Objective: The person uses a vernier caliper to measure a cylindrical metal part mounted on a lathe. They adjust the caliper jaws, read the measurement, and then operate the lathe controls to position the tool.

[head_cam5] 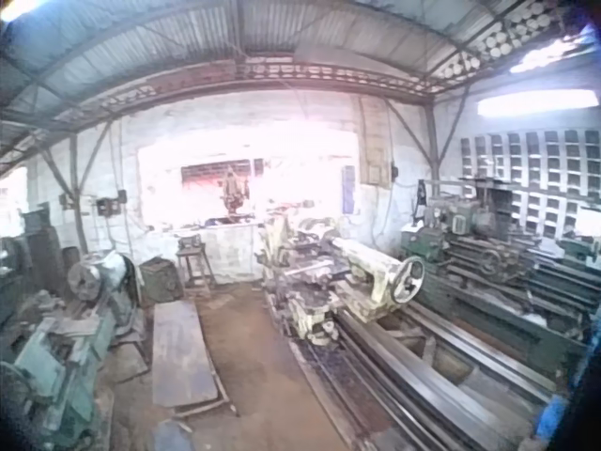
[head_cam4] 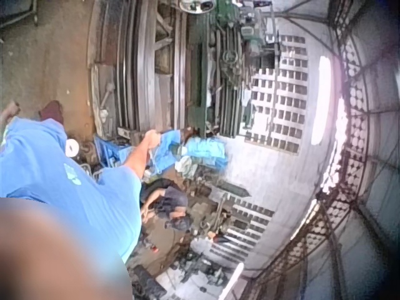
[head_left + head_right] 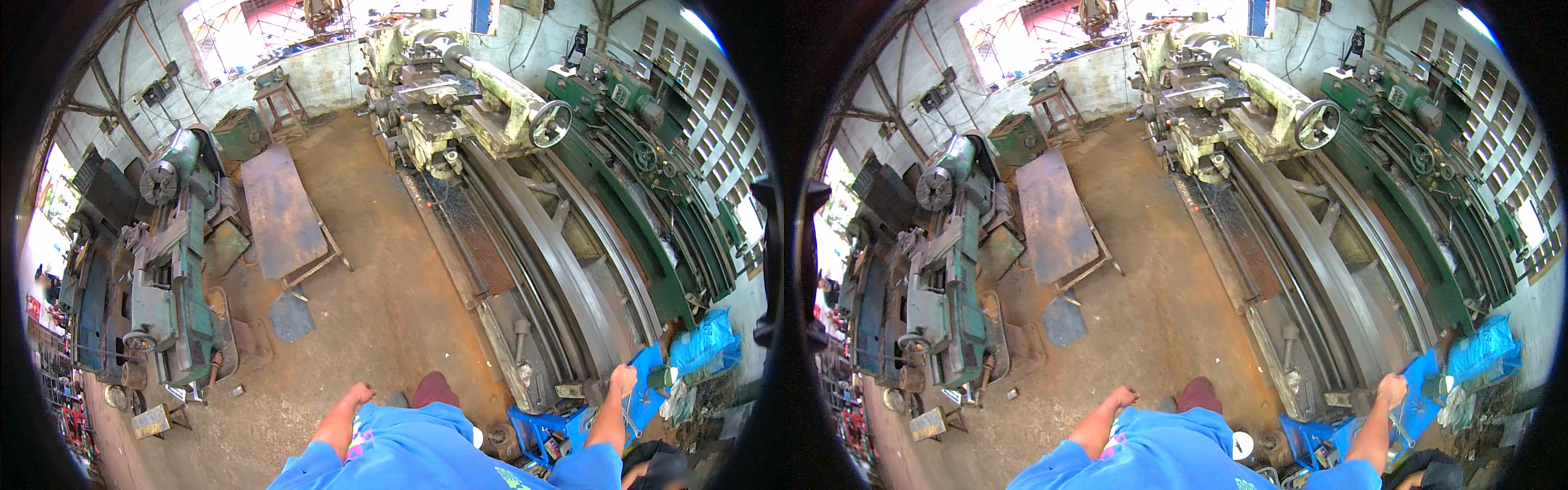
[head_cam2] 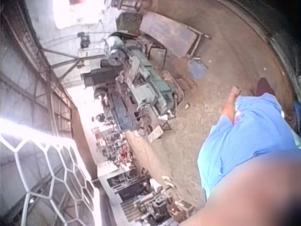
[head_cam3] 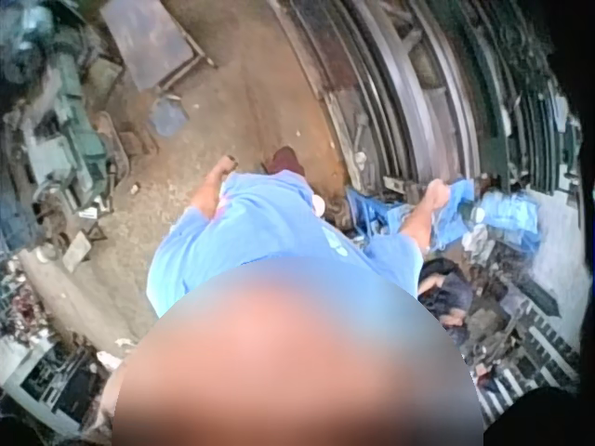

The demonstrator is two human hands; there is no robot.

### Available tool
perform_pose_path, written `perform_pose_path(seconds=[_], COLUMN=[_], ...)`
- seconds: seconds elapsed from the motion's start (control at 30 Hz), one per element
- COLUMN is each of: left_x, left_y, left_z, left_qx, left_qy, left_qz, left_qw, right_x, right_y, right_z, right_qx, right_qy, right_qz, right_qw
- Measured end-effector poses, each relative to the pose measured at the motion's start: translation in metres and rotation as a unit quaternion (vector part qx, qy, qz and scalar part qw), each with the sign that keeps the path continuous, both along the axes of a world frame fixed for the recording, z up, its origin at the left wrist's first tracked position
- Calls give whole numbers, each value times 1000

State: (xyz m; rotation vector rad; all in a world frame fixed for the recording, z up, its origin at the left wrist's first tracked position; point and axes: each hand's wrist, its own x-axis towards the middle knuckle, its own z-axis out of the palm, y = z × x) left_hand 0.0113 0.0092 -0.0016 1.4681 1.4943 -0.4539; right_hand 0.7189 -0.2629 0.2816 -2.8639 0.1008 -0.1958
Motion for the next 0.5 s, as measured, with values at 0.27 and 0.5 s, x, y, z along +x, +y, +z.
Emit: perform_pose_path(seconds=[0.27,0.5], left_x=[-4,16], left_y=[13,95], left_z=[-5,18], left_qx=[-22,-82], left_qy=[-2,-15], left_qz=[-14,77], left_qw=[1000,994], right_x=[8,22], right_y=[-1,-21], right_z=[-7,-39], right_qx=[-6,-2], right_qy=[-16,-78], right_qz=[-21,7], right_qw=[1000,997])
